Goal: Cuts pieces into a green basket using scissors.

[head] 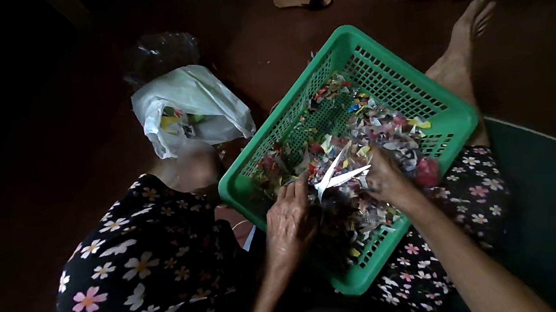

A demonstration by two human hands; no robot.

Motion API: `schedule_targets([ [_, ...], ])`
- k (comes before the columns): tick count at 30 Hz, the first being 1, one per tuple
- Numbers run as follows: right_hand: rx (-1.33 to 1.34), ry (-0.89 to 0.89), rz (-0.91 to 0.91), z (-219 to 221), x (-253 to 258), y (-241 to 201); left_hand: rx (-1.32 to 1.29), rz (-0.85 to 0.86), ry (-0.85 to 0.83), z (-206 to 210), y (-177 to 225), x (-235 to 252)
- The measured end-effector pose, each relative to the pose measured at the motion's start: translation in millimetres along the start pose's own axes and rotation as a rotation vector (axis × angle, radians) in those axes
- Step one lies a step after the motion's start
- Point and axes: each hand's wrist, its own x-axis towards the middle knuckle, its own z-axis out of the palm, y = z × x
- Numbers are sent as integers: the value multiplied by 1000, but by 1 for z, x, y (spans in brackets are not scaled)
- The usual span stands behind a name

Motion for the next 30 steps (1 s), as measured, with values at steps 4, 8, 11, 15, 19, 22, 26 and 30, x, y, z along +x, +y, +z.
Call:
schedule_targets([
  [4,31,-63,132,2,4,-13,64,33,119,6,-2,-1],
  [8,8,-45,100,0,5,-12,6,67,184,9,-3,-1],
  [11,-53,-24,93,-4,10,-2,8,26,85,1,-3,-1],
  [15,-166,-41,128,-10,8,-4,54,17,-135,-1,0,1],
  [19,-208,-76,45,-4,5,-5,28,83,-90,10,7,10],
  [22,-152,-63,25,-3,3,-9,108,70,36,19,6,15],
  [26,-149,-68,70,-7,5,-13,49,102,111,19,0,15],
  [30,-23,-28,94,-13,8,-2,-43,18,-108,5,-3,15],
])
